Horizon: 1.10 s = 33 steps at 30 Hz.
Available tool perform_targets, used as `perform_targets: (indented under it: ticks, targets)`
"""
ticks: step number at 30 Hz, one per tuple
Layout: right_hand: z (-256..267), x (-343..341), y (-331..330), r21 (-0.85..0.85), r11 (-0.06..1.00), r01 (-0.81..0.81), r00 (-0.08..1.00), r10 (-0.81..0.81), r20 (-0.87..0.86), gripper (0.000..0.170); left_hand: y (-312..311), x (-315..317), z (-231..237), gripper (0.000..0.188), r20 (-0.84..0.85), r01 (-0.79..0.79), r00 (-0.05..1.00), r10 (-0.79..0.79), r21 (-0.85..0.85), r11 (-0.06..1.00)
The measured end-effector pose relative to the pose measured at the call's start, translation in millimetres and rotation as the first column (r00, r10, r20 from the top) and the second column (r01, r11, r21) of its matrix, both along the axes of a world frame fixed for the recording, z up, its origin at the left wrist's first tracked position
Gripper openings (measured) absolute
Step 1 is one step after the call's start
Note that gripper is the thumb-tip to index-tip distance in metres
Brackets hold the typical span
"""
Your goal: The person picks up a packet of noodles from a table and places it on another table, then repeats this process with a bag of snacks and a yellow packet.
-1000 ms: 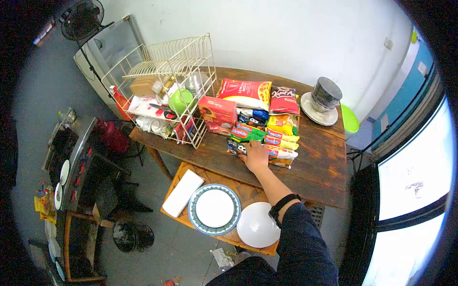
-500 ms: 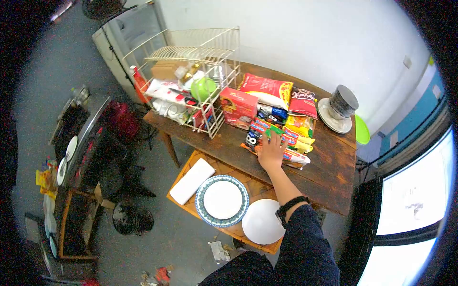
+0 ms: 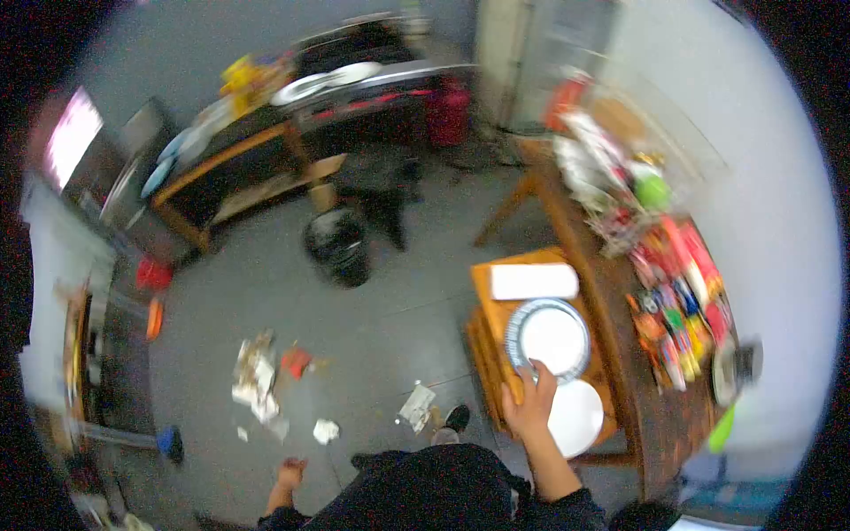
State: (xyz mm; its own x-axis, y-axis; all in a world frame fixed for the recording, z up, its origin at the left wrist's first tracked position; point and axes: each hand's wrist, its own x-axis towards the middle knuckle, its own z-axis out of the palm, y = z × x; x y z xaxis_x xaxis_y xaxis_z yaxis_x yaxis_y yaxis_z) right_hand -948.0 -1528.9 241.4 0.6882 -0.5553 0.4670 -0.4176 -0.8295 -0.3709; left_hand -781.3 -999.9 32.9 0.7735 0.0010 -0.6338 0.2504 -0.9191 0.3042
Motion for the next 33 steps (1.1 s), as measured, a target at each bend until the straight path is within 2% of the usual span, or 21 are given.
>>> perform_targets:
  ticks: [2, 4, 7, 8, 9, 11, 12, 13, 14, 16, 18, 19, 21, 22, 24, 26, 28, 29, 30, 32, 33]
  targets:
    - [-6, 28, 46, 0.086, 0.974, -0.211, 0.972, 0.218, -0.084, 0.041, 10, -23, 23, 0.054, -0.061, -0.269, 0.962, 0.266, -0.047, 0.962]
    - [-23, 38, 85, 0.193, 0.937, -0.290, 0.919, 0.329, -0.216, 0.044, 88, -54, -35, 0.045, -0.112, 0.257, 0.961, -0.253, 0.024, 0.966]
    - [-66, 27, 115, 0.295, 0.926, -0.235, 0.808, 0.355, -0.471, 0.051, 153, -104, -67, 0.040, -0.076, 0.528, 0.849, -0.523, 0.077, 0.846]
    - [-75, 19, 123, 0.351, 0.930, -0.107, 0.687, 0.324, -0.650, 0.050, 174, -117, -82, 0.039, -0.225, 0.290, 0.936, -0.272, 0.048, 0.956]
    - [-88, 6, 125, 0.332, 0.933, -0.135, 0.589, 0.346, -0.731, 0.048, 192, -133, -97, 0.037, -0.373, 0.032, 0.928, -0.010, 0.054, 0.998]
    - [-125, -34, 106, 0.335, 0.941, -0.058, 0.397, 0.329, -0.857, 0.047, 209, -171, -112, 0.035, -0.457, -0.245, 0.855, 0.244, 0.058, 0.968]
    - [-141, -42, 99, 0.344, 0.937, 0.055, 0.313, 0.311, -0.897, 0.049, 216, -185, -116, 0.035, -0.398, -0.261, 0.883, 0.249, 0.025, 0.965]
    - [-112, -24, 113, 0.360, 0.933, 0.022, 0.147, 0.353, -0.924, 0.048, 224, -189, -118, 0.034, -0.336, -0.267, 0.908, 0.251, -0.003, 0.964]
    - [-78, -4, 133, 0.381, 0.924, -0.001, -0.019, 0.381, -0.924, 0.047, 216, -156, -47, 0.034, -0.291, 0.362, 0.899, -0.328, 0.072, 0.929]
    - [-141, -22, 93, 0.453, 0.889, 0.070, -0.007, 0.455, -0.891, 0.045, 222, -157, -79, 0.034, -0.428, 0.072, 0.903, -0.043, 0.051, 0.996]
    - [-155, -8, 89, 0.398, 0.914, -0.074, 0.034, 0.401, -0.915, 0.034, 220, -143, -96, 0.034, -0.475, 0.023, 0.880, -0.001, 0.040, 0.999]
    - [-152, 8, 98, 0.471, 0.871, 0.138, 0.172, 0.447, -0.878, 0.031, 215, -129, -98, 0.034, -0.452, 0.117, 0.887, -0.091, 0.031, 0.993]
    - [-155, 46, 106, 0.632, 0.615, 0.472, 0.460, 0.439, -0.772, 0.025, 203, -96, -96, 0.034, -0.399, 0.301, 0.878, -0.264, 0.032, 0.953]
    - [-176, 56, 99, 0.578, 0.816, -0.023, 0.284, 0.560, -0.779, 0.018, 198, -77, -91, 0.034, -0.376, 0.387, 0.860, -0.344, 0.043, 0.921]
    - [-248, 66, 72, 0.741, 0.669, -0.059, 0.349, 0.709, -0.612, 0.018, 198, -37, -97, 0.033, -0.296, 0.439, 0.865, -0.405, 0.057, 0.897]
    - [-221, 128, 78, 0.673, 0.637, -0.376, 0.068, 0.743, -0.666, 0.022, 212, -16, -118, 0.032, -0.178, 0.376, 0.914, -0.364, 0.035, 0.926]
    - [-344, 129, 16, 0.866, 0.421, 0.269, 0.273, 0.829, -0.488, 0.024, 210, 18, -132, 0.034, -0.054, 0.307, 0.950, -0.307, -0.009, 0.952]
    - [-333, 150, 24, 0.867, -0.102, 0.488, 0.733, 0.588, -0.343, 0.023, 203, 48, -136, 0.033, -0.115, 0.101, 0.988, -0.103, -0.022, 0.995]
    - [-285, 182, 35, 0.891, -0.139, 0.432, 0.740, 0.620, -0.262, 0.020, 198, 76, -139, 0.032, -0.179, -0.111, 0.978, 0.104, -0.028, 0.993]
    - [-275, 234, 38, 0.826, 0.405, 0.392, 0.520, 0.643, -0.562, 0.023, 191, 115, -130, 0.033, -0.327, -0.506, 0.814, 0.480, 0.007, 0.863]
    - [-273, 256, 32, 0.772, 0.531, 0.350, 0.452, 0.626, -0.635, 0.025, 190, 129, -122, 0.034, -0.393, -0.666, 0.669, 0.631, 0.058, 0.743]
